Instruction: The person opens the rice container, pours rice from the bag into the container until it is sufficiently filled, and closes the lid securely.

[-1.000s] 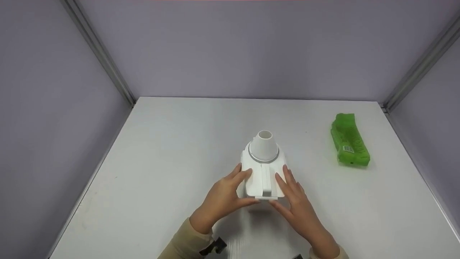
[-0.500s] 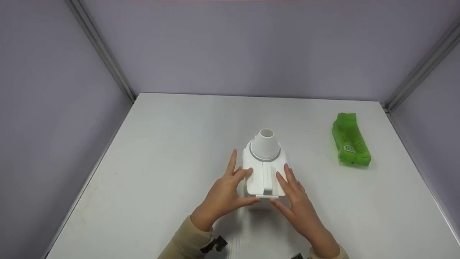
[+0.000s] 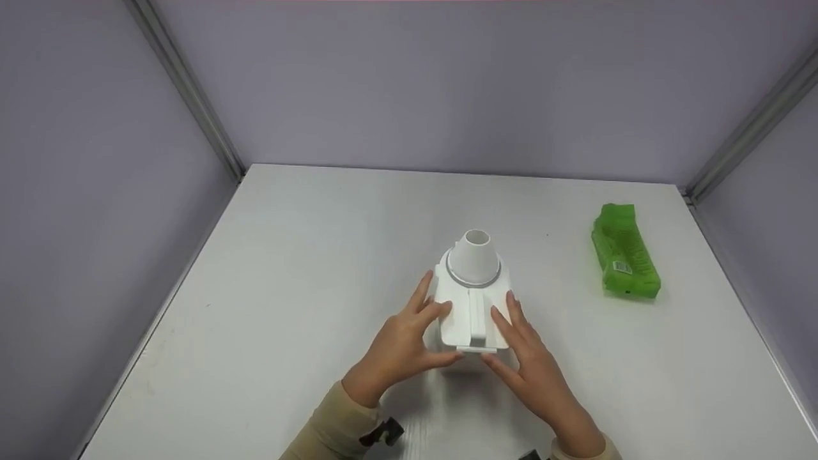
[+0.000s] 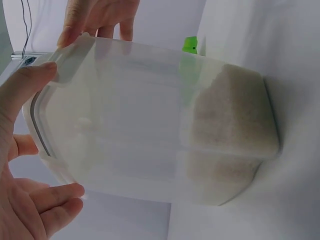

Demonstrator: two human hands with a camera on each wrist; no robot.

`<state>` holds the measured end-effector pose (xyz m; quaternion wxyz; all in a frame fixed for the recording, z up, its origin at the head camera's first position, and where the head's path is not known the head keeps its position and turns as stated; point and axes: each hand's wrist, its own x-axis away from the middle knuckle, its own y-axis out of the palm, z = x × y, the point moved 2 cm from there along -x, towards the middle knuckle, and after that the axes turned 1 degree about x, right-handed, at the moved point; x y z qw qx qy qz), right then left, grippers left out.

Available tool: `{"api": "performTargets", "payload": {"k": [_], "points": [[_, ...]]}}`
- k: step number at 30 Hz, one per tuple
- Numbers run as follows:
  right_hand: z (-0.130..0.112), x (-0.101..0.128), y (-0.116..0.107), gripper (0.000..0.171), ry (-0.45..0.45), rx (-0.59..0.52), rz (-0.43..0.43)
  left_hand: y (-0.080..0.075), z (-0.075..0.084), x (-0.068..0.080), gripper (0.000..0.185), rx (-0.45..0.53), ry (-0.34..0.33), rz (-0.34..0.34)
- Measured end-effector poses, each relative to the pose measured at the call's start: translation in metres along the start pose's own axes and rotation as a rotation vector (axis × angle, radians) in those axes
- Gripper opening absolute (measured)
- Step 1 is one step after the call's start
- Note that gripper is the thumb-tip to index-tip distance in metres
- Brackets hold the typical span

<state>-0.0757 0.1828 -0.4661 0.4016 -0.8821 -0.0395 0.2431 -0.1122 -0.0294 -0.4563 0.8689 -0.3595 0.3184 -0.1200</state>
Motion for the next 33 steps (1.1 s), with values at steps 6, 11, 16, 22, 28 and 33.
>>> {"api": "performTargets", "payload": {"k": [6,11,16,22,28,33], "points": [[0.001,0.001,-0.002,0.067,0.004,0.002,0.004,0.005,-0.001,0.0,0.059,0.012,0.031,0.03],[0.001,0.001,-0.006,0.067,0.01,0.013,0.008,0.011,-0.002,-0.001,0.052,0.064,0.05,0.038],[0.0,-0.001,-0.004,0.067,0.037,0.017,-0.019,0.008,0.001,-0.001,0.052,0.039,0.008,-0.002],[0.001,0.0,-0.001,0.067,0.03,0.0,-0.009,0.002,0.008,-0.002,0.062,-0.223,0.034,-0.039],[0.0,0.001,0.0,0.067,0.051,-0.03,-0.01,0.003,0.012,0.001,0.091,-0.402,0.07,-0.037],[-0.001,0.0,0.001,0.066,0.132,-0.089,-0.05,0.001,0.015,0.0,0.087,-0.422,0.078,-0.013]]}}
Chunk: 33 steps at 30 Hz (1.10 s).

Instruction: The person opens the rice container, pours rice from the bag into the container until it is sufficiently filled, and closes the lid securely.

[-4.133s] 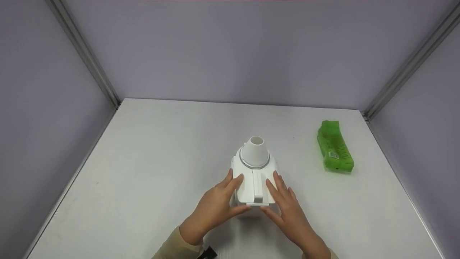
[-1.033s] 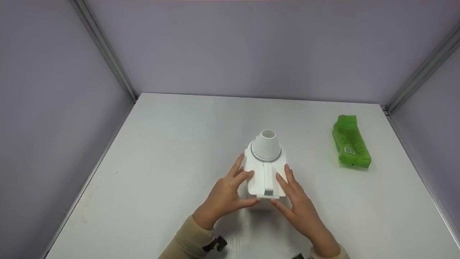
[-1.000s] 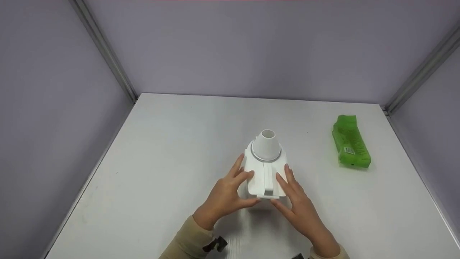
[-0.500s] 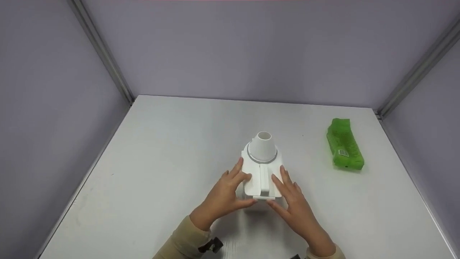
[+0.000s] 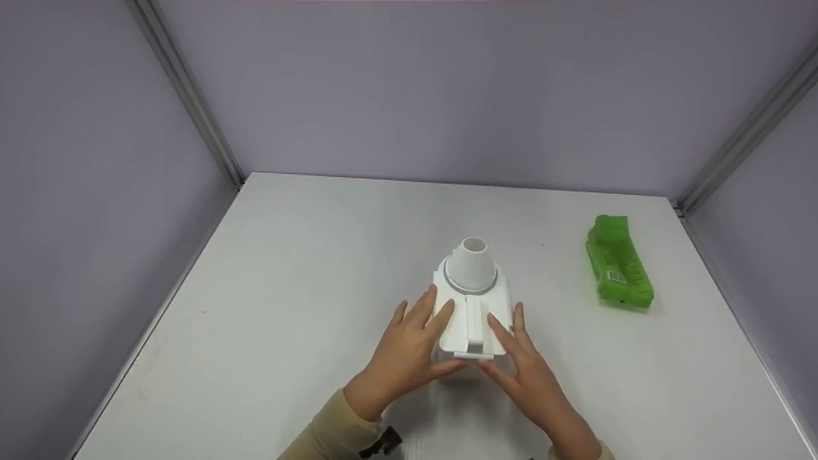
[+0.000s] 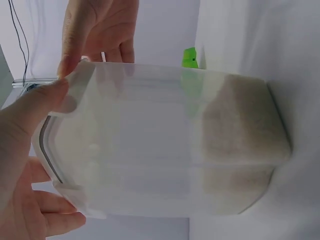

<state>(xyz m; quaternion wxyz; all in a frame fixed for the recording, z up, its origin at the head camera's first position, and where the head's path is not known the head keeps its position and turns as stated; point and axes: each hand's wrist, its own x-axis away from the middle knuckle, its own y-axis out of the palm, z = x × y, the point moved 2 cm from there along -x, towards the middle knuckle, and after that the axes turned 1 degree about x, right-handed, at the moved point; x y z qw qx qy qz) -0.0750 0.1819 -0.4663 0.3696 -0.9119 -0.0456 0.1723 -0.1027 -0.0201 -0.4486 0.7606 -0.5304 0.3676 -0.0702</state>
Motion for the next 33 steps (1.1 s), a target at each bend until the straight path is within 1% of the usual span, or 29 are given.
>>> {"api": "performTargets", "payload": {"k": [5,8,10,15,18,23,25,33], "points": [[0.001,0.001,0.0,0.068,0.032,-0.049,-0.007,-0.001,0.0,0.0,0.086,0.012,-0.007,-0.022],[0.001,0.001,0.001,0.068,0.043,-0.046,-0.004,-0.001,0.0,0.002,0.086,0.024,-0.006,-0.017],[0.0,0.002,0.002,0.068,0.055,-0.031,-0.001,0.0,0.0,0.003,0.085,0.037,-0.008,-0.008],[-0.002,0.005,0.005,0.067,0.086,0.048,-0.007,0.0,-0.001,0.006,0.084,0.064,-0.004,0.012],[-0.004,0.005,0.008,0.068,0.076,0.107,-0.006,0.0,-0.002,0.006,0.083,0.075,0.011,0.038],[-0.005,0.003,0.01,0.068,0.032,0.186,0.039,0.001,-0.004,0.004,0.081,0.079,0.024,0.068],[-0.005,0.001,0.009,0.067,0.02,0.198,0.057,0.001,-0.005,0.003,0.082,0.083,0.023,0.066],[-0.002,0.0,0.006,0.067,0.011,0.219,0.077,0.003,-0.007,0.0,0.082,0.137,0.019,0.054]]}}
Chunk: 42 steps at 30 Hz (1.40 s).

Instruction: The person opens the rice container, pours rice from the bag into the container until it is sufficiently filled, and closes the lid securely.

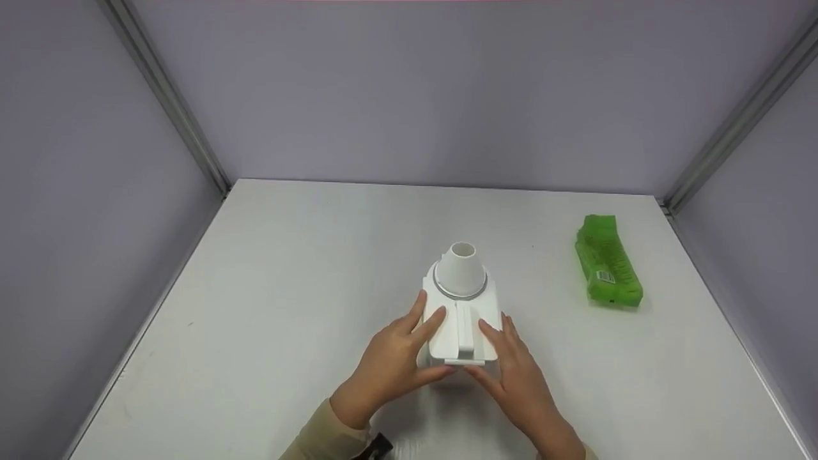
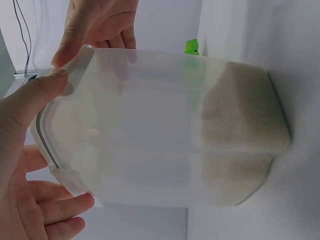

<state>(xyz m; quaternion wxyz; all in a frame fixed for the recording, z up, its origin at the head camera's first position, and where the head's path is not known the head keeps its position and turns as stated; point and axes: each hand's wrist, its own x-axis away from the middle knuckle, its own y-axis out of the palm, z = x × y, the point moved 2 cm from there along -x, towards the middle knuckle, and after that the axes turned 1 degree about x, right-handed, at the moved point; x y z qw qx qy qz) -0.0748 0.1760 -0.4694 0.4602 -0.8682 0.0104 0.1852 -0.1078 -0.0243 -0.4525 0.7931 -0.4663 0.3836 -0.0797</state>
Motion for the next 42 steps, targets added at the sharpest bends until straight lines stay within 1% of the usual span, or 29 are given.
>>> {"api": "performTargets", "payload": {"k": [8,19,30,37,39,41,42], "points": [[-0.0004,0.0004,0.0,0.068,-0.012,0.018,0.008,-0.0017,-0.0006,0.0018,0.081,0.004,-0.004,-0.003],[0.0005,0.0028,-0.0027,0.064,-0.047,-0.021,0.046,-0.0072,0.0003,-0.0007,0.079,0.03,-0.009,-0.036],[-0.0007,0.0043,0.0005,0.064,-0.028,-0.087,0.019,-0.0096,-0.0016,-0.0012,0.077,0.065,-0.026,-0.076],[-0.0026,0.0058,0.0028,0.064,0.013,-0.071,-0.011,-0.0054,-0.0022,0.0005,0.078,0.063,-0.037,-0.052],[-0.0037,0.0061,0.0033,0.065,0.0,-0.059,0.007,-0.0037,-0.0026,0.0012,0.078,0.074,-0.042,-0.04],[-0.005,0.0062,0.0034,0.065,-0.06,-0.026,0.056,-0.0016,-0.0031,0.002,0.078,0.088,-0.051,-0.034],[-0.0052,0.0061,0.0034,0.065,-0.104,-0.004,0.088,-0.0009,-0.0034,0.0022,0.078,0.094,-0.056,-0.032]]}}
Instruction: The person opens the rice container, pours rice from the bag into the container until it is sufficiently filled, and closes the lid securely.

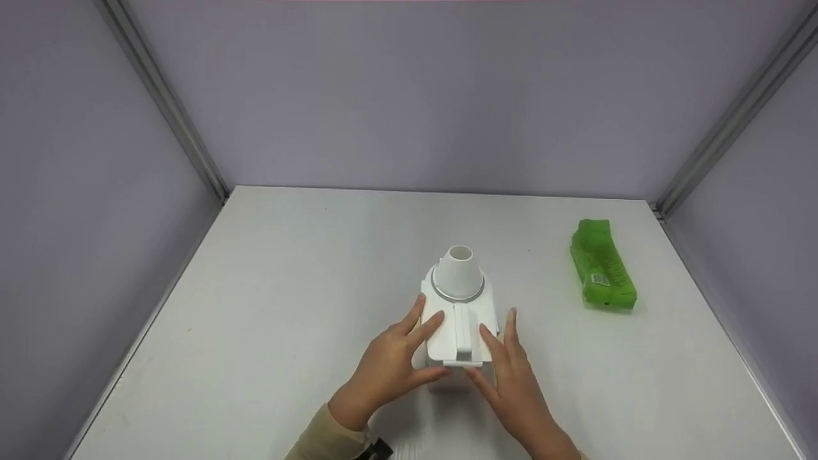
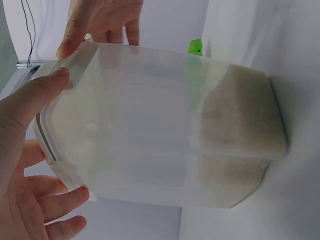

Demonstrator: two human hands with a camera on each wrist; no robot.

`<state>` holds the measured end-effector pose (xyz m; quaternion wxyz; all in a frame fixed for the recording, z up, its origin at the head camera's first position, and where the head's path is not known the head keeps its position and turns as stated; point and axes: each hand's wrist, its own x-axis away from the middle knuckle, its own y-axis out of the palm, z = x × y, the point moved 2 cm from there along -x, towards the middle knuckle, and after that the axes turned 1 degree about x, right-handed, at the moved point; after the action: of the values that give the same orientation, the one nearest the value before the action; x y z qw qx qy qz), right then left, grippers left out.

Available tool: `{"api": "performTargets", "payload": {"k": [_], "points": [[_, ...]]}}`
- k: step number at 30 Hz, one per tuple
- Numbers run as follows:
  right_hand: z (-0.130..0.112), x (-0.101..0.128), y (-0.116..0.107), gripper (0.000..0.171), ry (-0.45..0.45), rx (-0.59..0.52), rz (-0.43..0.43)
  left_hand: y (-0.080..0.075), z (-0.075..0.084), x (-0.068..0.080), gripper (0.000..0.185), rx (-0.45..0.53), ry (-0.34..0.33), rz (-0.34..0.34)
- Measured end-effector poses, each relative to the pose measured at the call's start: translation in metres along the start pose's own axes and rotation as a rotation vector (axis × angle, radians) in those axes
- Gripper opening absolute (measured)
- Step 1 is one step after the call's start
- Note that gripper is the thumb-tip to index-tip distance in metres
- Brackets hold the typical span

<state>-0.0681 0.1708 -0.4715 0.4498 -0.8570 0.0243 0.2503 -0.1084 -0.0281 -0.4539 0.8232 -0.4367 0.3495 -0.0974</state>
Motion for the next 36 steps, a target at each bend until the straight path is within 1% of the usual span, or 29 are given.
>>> {"api": "performTargets", "payload": {"k": [2,4,6,8,11,15,20,28,32,36], "points": [[0.0,0.0,0.0,0.059,-0.11,0.05,0.067,0.001,0.0,0.001,0.079,-0.01,-0.01,-0.004],[0.0,0.0,0.0,0.053,-0.217,0.094,0.123,0.003,0.0,0.001,0.08,-0.042,-0.017,-0.017],[0.001,0.0,-0.001,0.048,-0.288,0.109,0.147,0.002,0.002,0.002,0.08,-0.091,-0.019,-0.035],[0.001,-0.002,-0.004,0.046,-0.314,0.12,0.146,0.002,0.006,0.002,0.078,-0.145,-0.012,-0.053],[-0.002,-0.004,-0.009,0.049,-0.293,0.128,0.118,-0.001,0.013,0.002,0.076,-0.206,0.0,-0.058],[-0.008,-0.005,-0.013,0.048,-0.24,0.162,0.085,-0.004,0.02,-0.001,0.075,-0.239,0.001,-0.046],[-0.011,-0.004,-0.015,0.048,-0.198,0.154,0.076,-0.005,0.025,-0.003,0.075,-0.234,-0.012,-0.052],[-0.008,-0.007,-0.015,0.048,-0.188,0.131,0.089,-0.005,0.023,-0.009,0.072,-0.167,-0.026,-0.06],[-0.007,-0.007,-0.016,0.048,-0.191,0.127,0.093,-0.004,0.023,-0.008,0.072,-0.161,-0.013,-0.06],[-0.006,-0.008,-0.015,0.048,-0.176,0.119,0.081,-0.003,0.023,-0.008,0.072,-0.159,0.001,-0.036]]}}
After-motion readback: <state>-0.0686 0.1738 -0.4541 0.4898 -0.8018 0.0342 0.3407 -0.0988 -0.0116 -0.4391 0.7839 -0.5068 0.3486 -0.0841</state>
